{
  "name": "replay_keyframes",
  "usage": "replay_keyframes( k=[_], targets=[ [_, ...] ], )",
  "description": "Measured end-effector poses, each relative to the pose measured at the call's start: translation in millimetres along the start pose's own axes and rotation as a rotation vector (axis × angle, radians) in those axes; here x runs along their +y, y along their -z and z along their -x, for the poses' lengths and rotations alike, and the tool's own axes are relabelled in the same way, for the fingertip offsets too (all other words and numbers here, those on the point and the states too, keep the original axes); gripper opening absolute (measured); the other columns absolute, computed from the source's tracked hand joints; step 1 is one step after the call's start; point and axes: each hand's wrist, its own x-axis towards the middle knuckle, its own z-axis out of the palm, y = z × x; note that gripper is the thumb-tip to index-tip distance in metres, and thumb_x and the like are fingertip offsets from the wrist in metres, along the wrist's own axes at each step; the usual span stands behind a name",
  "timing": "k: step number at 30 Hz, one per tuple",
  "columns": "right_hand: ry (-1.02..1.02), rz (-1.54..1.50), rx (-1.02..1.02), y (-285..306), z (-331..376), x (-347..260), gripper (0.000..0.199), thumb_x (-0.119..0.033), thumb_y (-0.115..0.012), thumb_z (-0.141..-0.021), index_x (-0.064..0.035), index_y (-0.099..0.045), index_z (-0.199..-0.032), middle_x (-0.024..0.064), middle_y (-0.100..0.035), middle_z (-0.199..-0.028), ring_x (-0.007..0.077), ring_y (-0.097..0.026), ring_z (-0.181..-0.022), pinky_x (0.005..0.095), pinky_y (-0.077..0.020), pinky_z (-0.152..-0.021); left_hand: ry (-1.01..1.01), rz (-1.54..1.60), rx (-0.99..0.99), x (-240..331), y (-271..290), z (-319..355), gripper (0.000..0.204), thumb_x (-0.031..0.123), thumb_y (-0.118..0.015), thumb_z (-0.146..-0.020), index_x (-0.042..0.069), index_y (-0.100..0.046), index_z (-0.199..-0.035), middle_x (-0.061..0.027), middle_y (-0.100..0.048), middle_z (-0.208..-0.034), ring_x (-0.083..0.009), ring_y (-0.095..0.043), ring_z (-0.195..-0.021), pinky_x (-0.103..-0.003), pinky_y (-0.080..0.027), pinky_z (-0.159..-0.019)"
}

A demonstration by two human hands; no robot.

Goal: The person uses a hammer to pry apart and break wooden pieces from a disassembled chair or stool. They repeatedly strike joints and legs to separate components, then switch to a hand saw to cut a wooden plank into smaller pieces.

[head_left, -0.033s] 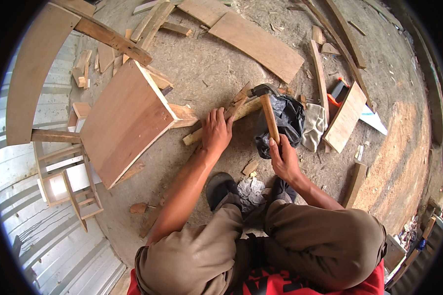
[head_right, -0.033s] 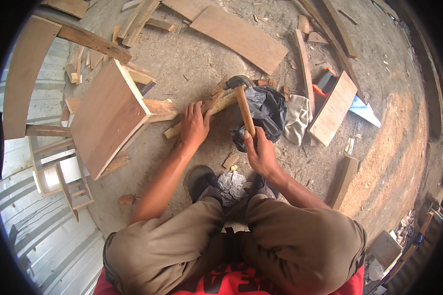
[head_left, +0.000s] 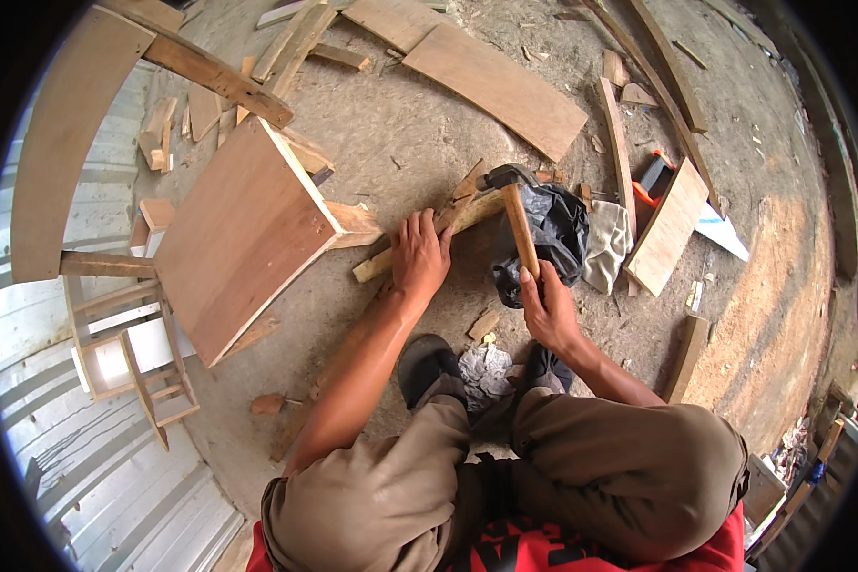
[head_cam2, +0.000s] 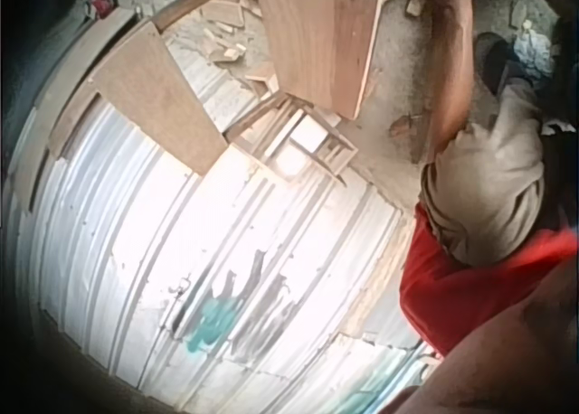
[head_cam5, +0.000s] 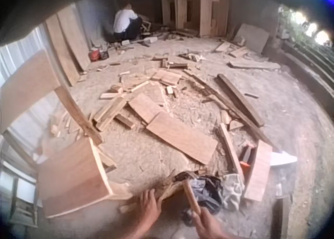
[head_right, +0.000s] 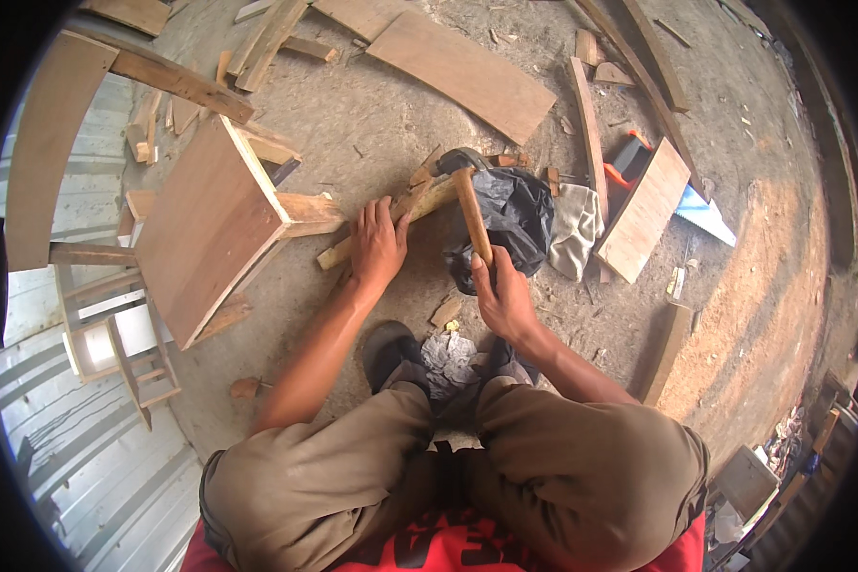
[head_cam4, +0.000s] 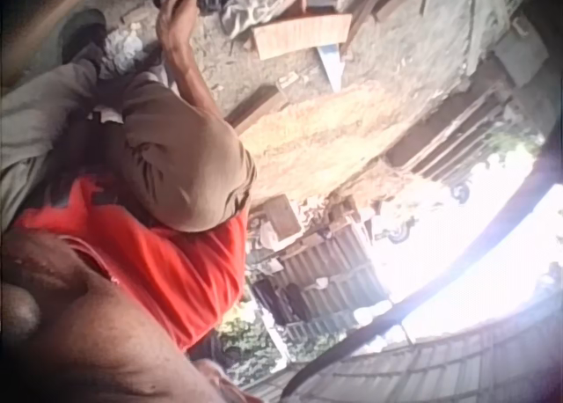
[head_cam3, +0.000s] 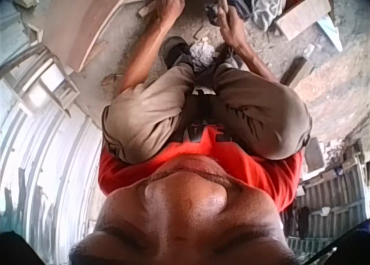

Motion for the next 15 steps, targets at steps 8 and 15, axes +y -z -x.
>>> replay_keyframes(
  k=[8,15],
  targets=[
    [-0.108,-0.218,0.079,-2,5,25,0.037,-0.039,-0.046,-0.107,-0.0023,-0.053,-0.107,0.0062,-0.056,-0.068,0.0143,-0.054,-0.059,0.0349,-0.0447,-0.055,0.047,-0.057,-0.091,29,-5,-11,0.037,0.026,-0.063,-0.096,-0.001,-0.054,-0.119,-0.0167,-0.057,-0.113,-0.0347,-0.056,-0.106,-0.049,-0.046,-0.089],
    [-0.034,-0.211,0.07,-32,-3,36,0.033,-0.035,-0.049,-0.106,-0.0024,-0.053,-0.106,0.0073,-0.056,-0.067,0.0155,-0.055,-0.059,0.0357,-0.0444,-0.055,0.083,-0.113,-0.028,4,-3,-1,0.035,0.034,-0.061,-0.097,0.004,-0.053,-0.113,-0.0127,-0.057,-0.107,-0.031,-0.056,-0.101,-0.047,-0.047,-0.084]
  ],
)
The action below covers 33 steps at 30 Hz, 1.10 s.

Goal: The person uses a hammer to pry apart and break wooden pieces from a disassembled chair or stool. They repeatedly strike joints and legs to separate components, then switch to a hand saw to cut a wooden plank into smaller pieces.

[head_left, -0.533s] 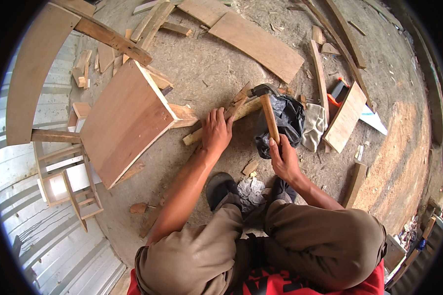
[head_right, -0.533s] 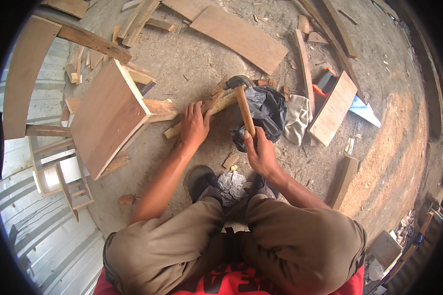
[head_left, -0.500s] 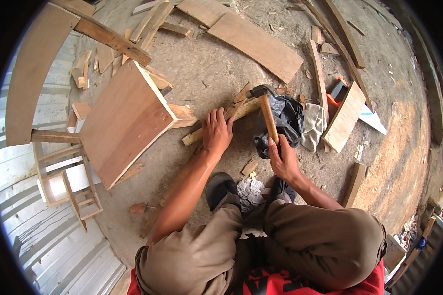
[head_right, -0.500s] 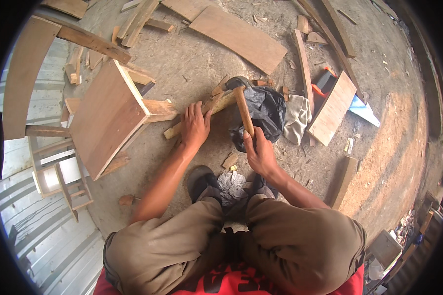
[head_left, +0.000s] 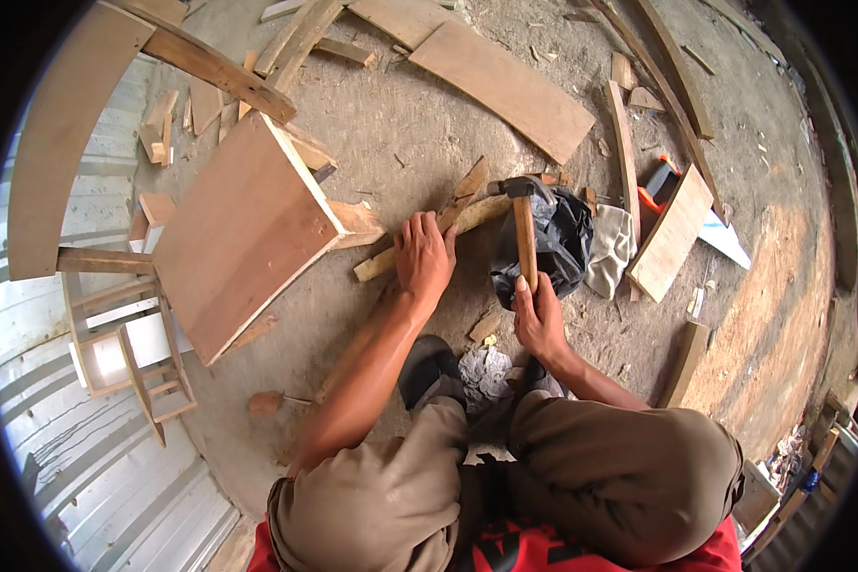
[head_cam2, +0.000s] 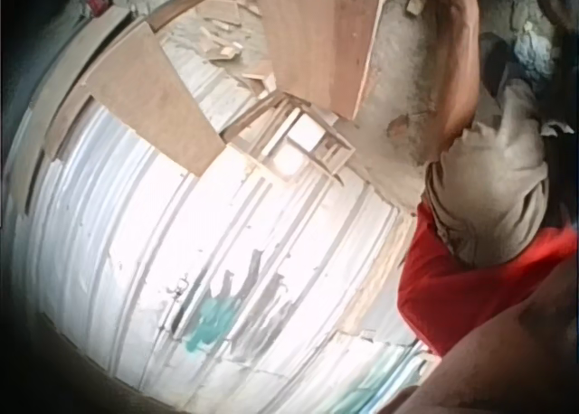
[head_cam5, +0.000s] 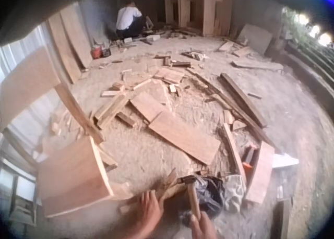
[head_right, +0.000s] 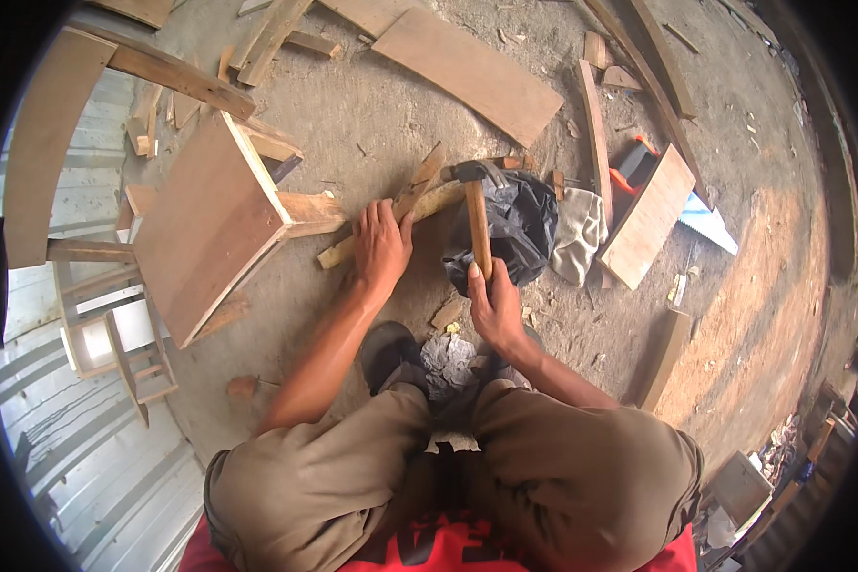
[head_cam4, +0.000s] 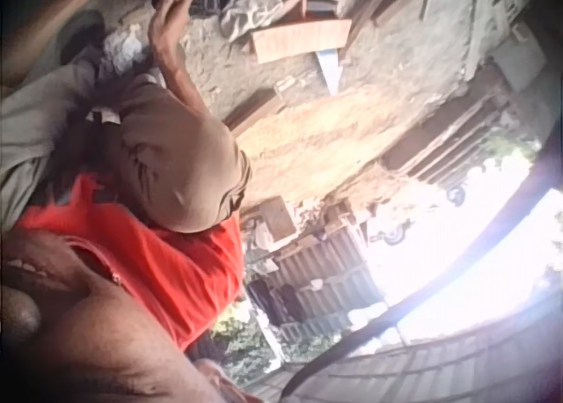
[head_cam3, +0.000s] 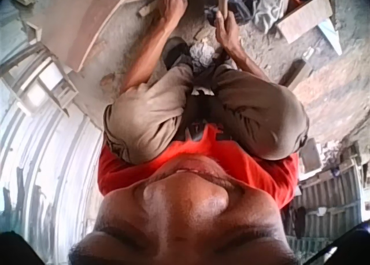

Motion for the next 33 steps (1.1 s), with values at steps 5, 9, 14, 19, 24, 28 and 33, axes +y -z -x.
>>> replay_keyframes(
  k=[5,9,14,19,24,28,33],
  targets=[
    [-0.007,-0.019,0.02,0,4,11,0.033,-0.035,-0.05,-0.106,-0.0024,-0.052,-0.105,0.0073,-0.055,-0.067,0.0162,-0.052,-0.057,0.035,-0.0439,-0.054,-0.008,0.003,-0.016,23,-5,-6,0.035,0.028,-0.064,-0.095,0.002,-0.053,-0.115,-0.0149,-0.059,-0.109,-0.0334,-0.058,-0.103,-0.048,-0.047,-0.086],
    [0.014,-0.191,0.087,-18,7,10,0.033,-0.035,-0.049,-0.106,-0.0023,-0.051,-0.106,0.0076,-0.056,-0.067,0.0172,-0.054,-0.057,0.0359,-0.0447,-0.055,0.017,-0.068,-0.051,10,3,-1,0.037,0.03,-0.063,-0.095,0.002,-0.052,-0.116,-0.0149,-0.059,-0.112,-0.0328,-0.057,-0.106,-0.048,-0.047,-0.087],
    [0.099,0.143,0.003,2,4,3,0.028,-0.03,-0.049,-0.106,-0.0028,-0.049,-0.107,0.0064,-0.056,-0.067,0.0151,-0.057,-0.06,0.0336,-0.0461,-0.055,0.015,-0.046,-0.063,22,-5,-7,0.038,0.032,-0.062,-0.096,0.002,-0.052,-0.116,-0.0149,-0.058,-0.114,-0.0329,-0.057,-0.107,-0.048,-0.047,-0.087],
    [0.155,-0.142,0.028,-7,-7,-9,0.021,-0.026,-0.049,-0.107,-0.0059,-0.045,-0.103,-0.0038,-0.043,-0.071,0.0045,-0.039,-0.058,0.0231,-0.0359,-0.05,0.022,-0.095,-0.051,6,2,1,0.036,0.032,-0.06,-0.097,0.002,-0.052,-0.115,-0.0152,-0.058,-0.113,-0.0334,-0.057,-0.108,-0.049,-0.047,-0.087],
    [-0.094,-0.042,-0.159,27,-12,-37,0.03,-0.032,-0.048,-0.107,-0.0028,-0.049,-0.102,0.0039,-0.055,-0.07,0.0126,-0.052,-0.059,0.0322,-0.0427,-0.052,0.011,-0.049,-0.063,15,1,-4,0.036,0.032,-0.059,-0.098,0.001,-0.052,-0.115,-0.0162,-0.058,-0.113,-0.034,-0.057,-0.107,-0.05,-0.047,-0.086],
    [0.116,-0.144,-0.004,23,-25,-43,0.031,-0.032,-0.046,-0.108,-0.0035,-0.048,-0.097,0.0013,-0.051,-0.069,0.0109,-0.049,-0.059,0.0294,-0.0411,-0.051,0.025,-0.076,-0.067,11,1,-3,0.036,0.032,-0.06,-0.097,0.001,-0.052,-0.115,-0.0168,-0.058,-0.112,-0.0342,-0.057,-0.107,-0.05,-0.046,-0.087],
    [0.019,0.107,-0.182,34,-11,-35,0.033,-0.037,-0.049,-0.107,-0.0035,-0.051,-0.103,0.0048,-0.056,-0.069,0.0115,-0.053,-0.059,0.031,-0.0426,-0.051,0.024,-0.063,-0.088,19,1,-6,0.037,0.03,-0.063,-0.095,0.002,-0.051,-0.117,-0.0159,-0.058,-0.113,-0.0334,-0.057,-0.108,-0.049,-0.047,-0.088]
  ],
)
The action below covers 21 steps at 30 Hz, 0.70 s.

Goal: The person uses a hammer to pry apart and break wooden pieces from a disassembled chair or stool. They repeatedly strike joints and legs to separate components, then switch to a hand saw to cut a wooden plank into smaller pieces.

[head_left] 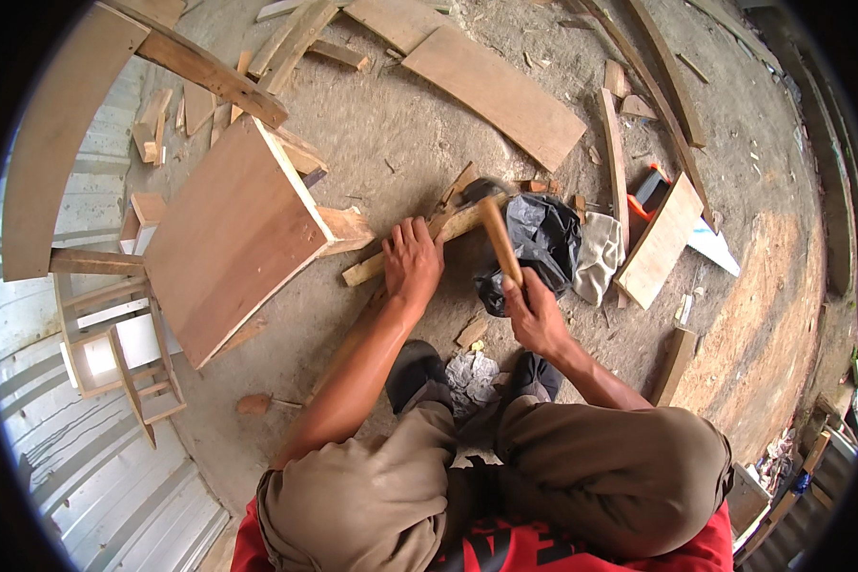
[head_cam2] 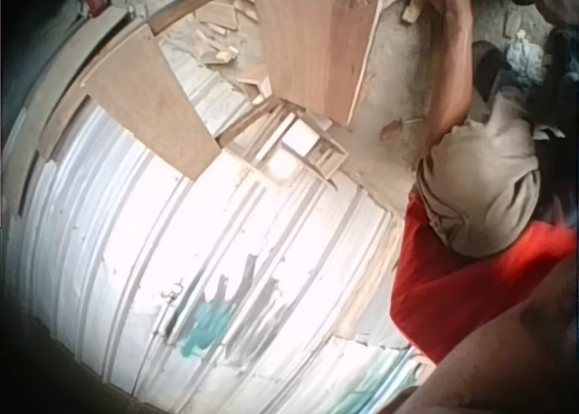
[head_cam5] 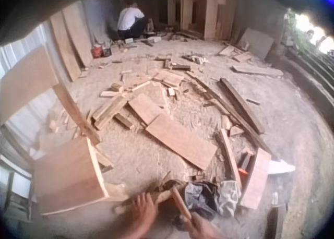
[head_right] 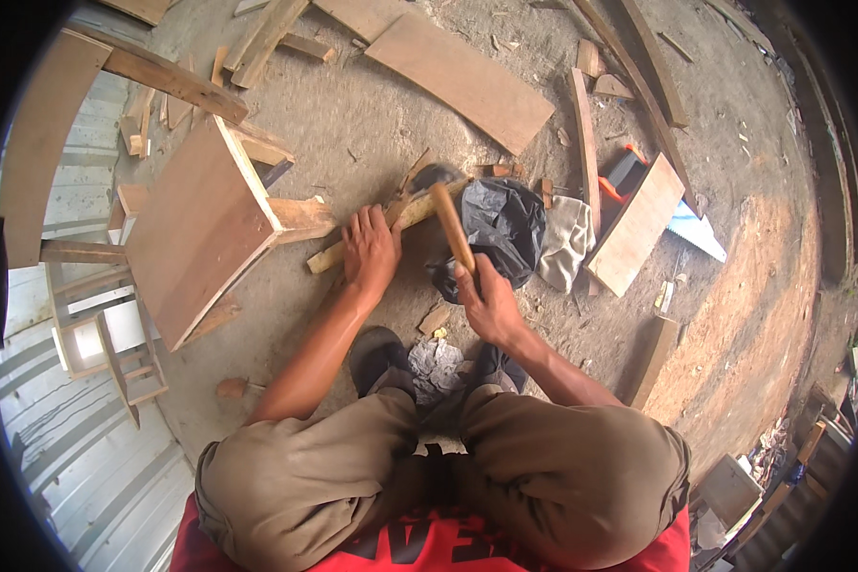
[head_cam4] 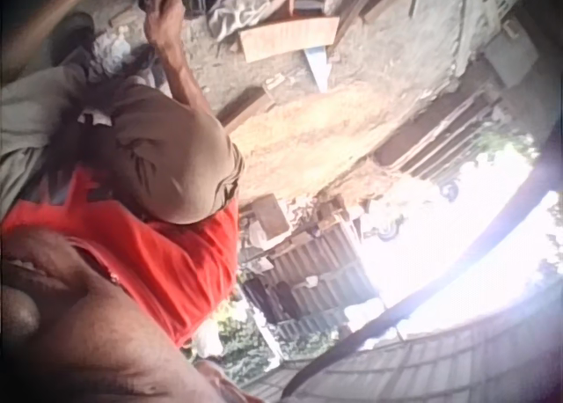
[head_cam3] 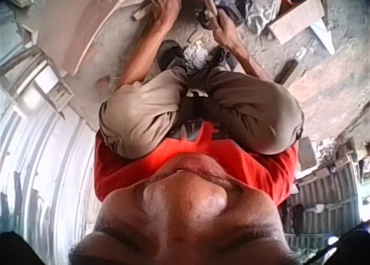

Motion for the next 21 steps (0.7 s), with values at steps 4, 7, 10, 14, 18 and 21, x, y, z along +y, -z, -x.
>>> replay_keyframes(
  k=[4,7,10,14,18,21],
  targets=[
    [0.021,-0.182,0.098,3,-11,-17,0.035,-0.038,-0.048,-0.107,-0.0029,-0.051,-0.104,0.003,-0.053,-0.068,0.0103,-0.051,-0.062,0.03,-0.0423,-0.053,0.0,-0.015,0.005,-6,3,2,0.037,0.03,-0.063,-0.095,0.002,-0.051,-0.117,-0.0152,-0.058,-0.114,-0.0329,-0.057,-0.109,-0.049,-0.047,-0.087],
    [-0.073,-0.062,-0.079,22,-32,-49,0.029,-0.036,-0.045,-0.108,-0.0069,-0.05,-0.11,-0.0051,-0.04,-0.066,0.0038,-0.035,-0.045,0.0218,-0.0305,-0.036,0.017,-0.042,-0.002,-10,0,3,0.038,0.03,-0.063,-0.095,0.003,-0.051,-0.117,-0.0149,-0.058,-0.114,-0.0326,-0.057,-0.109,-0.048,-0.047,-0.088],
    [-0.22,-0.041,-0.163,59,-39,-79,0.039,-0.041,-0.041,-0.108,-0.0038,-0.051,-0.113,-0.0037,-0.041,-0.067,0.0044,-0.039,-0.044,0.0224,-0.0358,-0.035,0.013,-0.012,-0.028,0,0,0,0.038,0.031,-0.063,-0.095,0.003,-0.051,-0.117,-0.0146,-0.058,-0.115,-0.0321,-0.057,-0.109,-0.048,-0.047,-0.088],
    [-0.149,-0.033,-0.097,59,-46,-89,0.038,-0.041,-0.041,-0.109,-0.0035,-0.05,-0.111,-0.0039,-0.038,-0.066,0.0044,-0.034,-0.043,0.0231,-0.0329,-0.035,0.005,-0.057,0.013,-2,-4,2,0.037,0.035,-0.061,-0.096,0.004,-0.051,-0.116,-0.0121,-0.058,-0.112,-0.0292,-0.057,-0.106,-0.047,-0.048,-0.086],
    [-0.29,0.064,-0.25,64,-45,-107,0.038,-0.041,-0.042,-0.108,-0.0044,-0.05,-0.111,-0.0036,-0.038,-0.065,0.0045,-0.035,-0.044,0.024,-0.0331,-0.035,0.005,-0.104,0.021,-9,-2,4,0.037,0.037,-0.059,-0.097,0.005,-0.051,-0.115,-0.0112,-0.057,-0.11,-0.0282,-0.058,-0.105,-0.047,-0.049,-0.085],
    [-0.116,0.006,-0.113,66,-50,-100,0.036,-0.042,-0.043,-0.108,-0.0061,-0.051,-0.108,-0.004,-0.04,-0.066,0.0046,-0.036,-0.046,0.0251,-0.0324,-0.036,0.0,-0.069,0.038,-5,-2,3,0.037,0.036,-0.059,-0.098,0.004,-0.051,-0.115,-0.0115,-0.058,-0.11,-0.0288,-0.058,-0.105,-0.048,-0.049,-0.085]
  ],
)
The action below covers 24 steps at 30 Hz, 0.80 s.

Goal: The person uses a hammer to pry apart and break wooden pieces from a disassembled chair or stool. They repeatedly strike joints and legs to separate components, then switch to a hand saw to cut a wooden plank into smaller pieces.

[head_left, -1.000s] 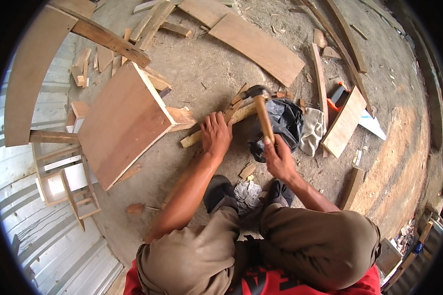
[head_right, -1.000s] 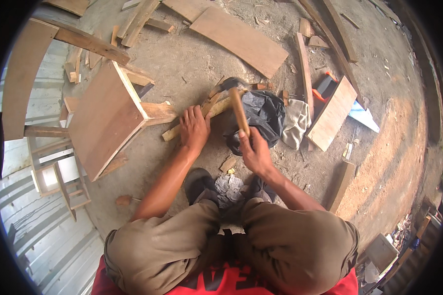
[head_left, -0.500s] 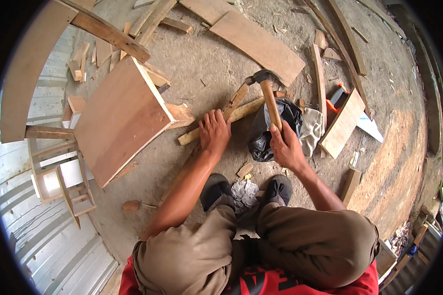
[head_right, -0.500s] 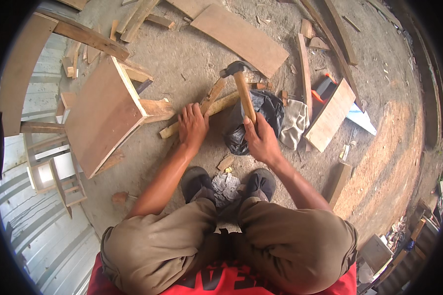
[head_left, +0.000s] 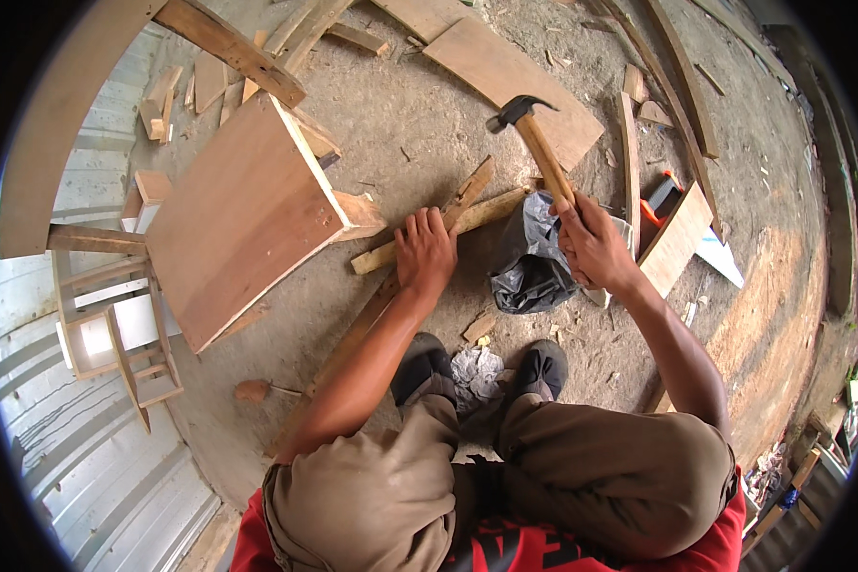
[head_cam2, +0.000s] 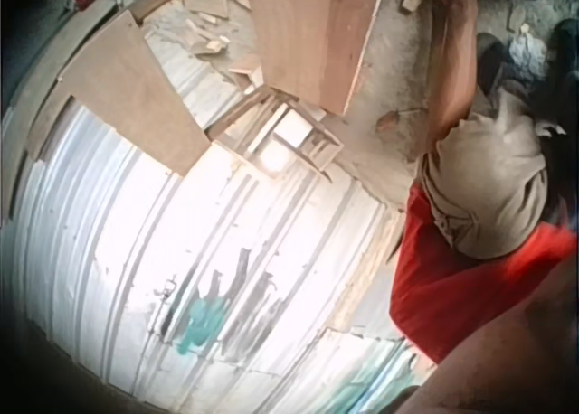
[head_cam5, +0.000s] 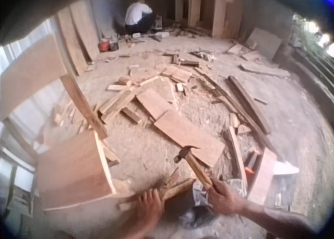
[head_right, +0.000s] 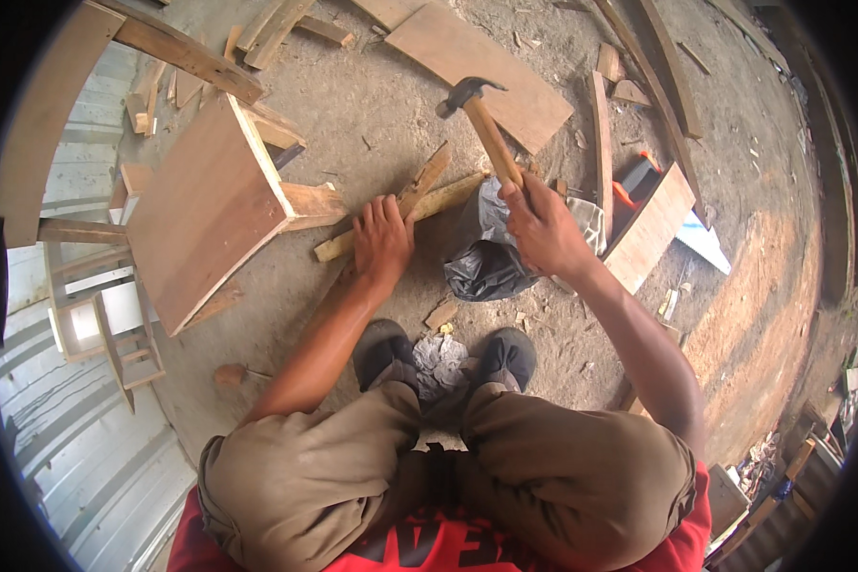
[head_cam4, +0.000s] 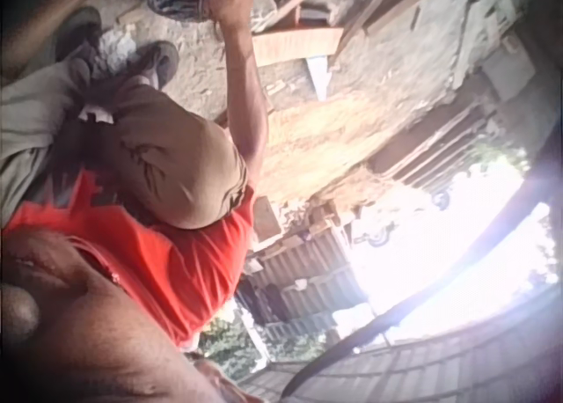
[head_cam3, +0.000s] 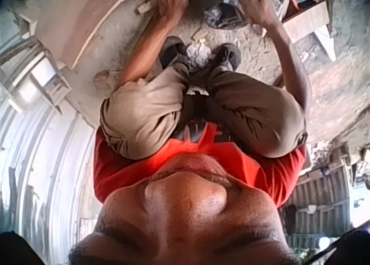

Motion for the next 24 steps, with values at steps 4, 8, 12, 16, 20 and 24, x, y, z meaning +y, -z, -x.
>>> replay_keyframes(
  k=[4,8,12,16,20,24],
  targets=[
    [0.298,0.469,-0.044,-10,-9,49,0.033,-0.039,-0.044,-0.108,-0.0062,-0.049,-0.105,-0.0045,-0.041,-0.064,0.0052,-0.036,-0.044,0.025,-0.0324,-0.038,0.002,-0.009,-0.008,0,-5,-1,0.037,0.036,-0.059,-0.097,0.004,-0.052,-0.115,-0.0118,-0.058,-0.11,-0.029,-0.057,-0.105,-0.047,-0.049,-0.085],
    [0.046,0.062,0.03,-15,8,25,0.035,-0.036,-0.046,-0.107,-0.0028,-0.051,-0.097,0.0067,-0.053,-0.067,0.0145,-0.051,-0.062,0.036,-0.0435,-0.056,0.015,-0.006,-0.036,1,0,-1,0.039,0.035,-0.059,-0.097,0.003,-0.052,-0.118,-0.0133,-0.059,-0.113,-0.0302,-0.058,-0.107,-0.047,-0.048,-0.086],
    [0.176,0.435,-0.035,-17,3,34,0.036,-0.037,-0.045,-0.108,-0.0032,-0.049,-0.096,0.0058,-0.052,-0.067,0.0147,-0.05,-0.06,0.035,-0.0433,-0.055,0.016,-0.005,-0.057,-2,-2,1,0.04,0.035,-0.059,-0.097,0.002,-0.053,-0.119,-0.0143,-0.06,-0.114,-0.0311,-0.058,-0.108,-0.048,-0.047,-0.087],
    [0.069,0.212,0.023,-11,9,34,0.035,-0.036,-0.045,-0.108,-0.003,-0.049,-0.097,0.0068,-0.054,-0.068,0.0162,-0.052,-0.06,0.0365,-0.0443,-0.056,0.003,0.014,-0.011,2,-1,1,0.039,0.034,-0.059,-0.097,0.002,-0.052,-0.119,-0.0144,-0.06,-0.114,-0.0316,-0.058,-0.108,-0.048,-0.047,-0.087],
    [0.241,0.327,0.021,-21,0,60,0.038,-0.041,-0.045,-0.107,-0.004,-0.049,-0.097,0.0052,-0.055,-0.071,0.0156,-0.052,-0.061,0.0356,-0.0439,-0.055,0.002,0.018,-0.053,2,2,0,0.039,0.033,-0.059,-0.097,0.002,-0.052,-0.118,-0.0144,-0.059,-0.115,-0.032,-0.058,-0.108,-0.049,-0.048,-0.087],
    [0.102,0.07,0.034,-20,3,48,0.038,-0.041,-0.044,-0.107,-0.0049,-0.048,-0.096,0.0062,-0.055,-0.069,0.0168,-0.052,-0.059,0.0357,-0.0432,-0.052,-0.004,0.026,-0.017,-4,2,0,0.039,0.032,-0.06,-0.097,0.001,-0.051,-0.119,-0.0152,-0.059,-0.115,-0.0324,-0.058,-0.108,-0.049,-0.048,-0.087]
  ],
)
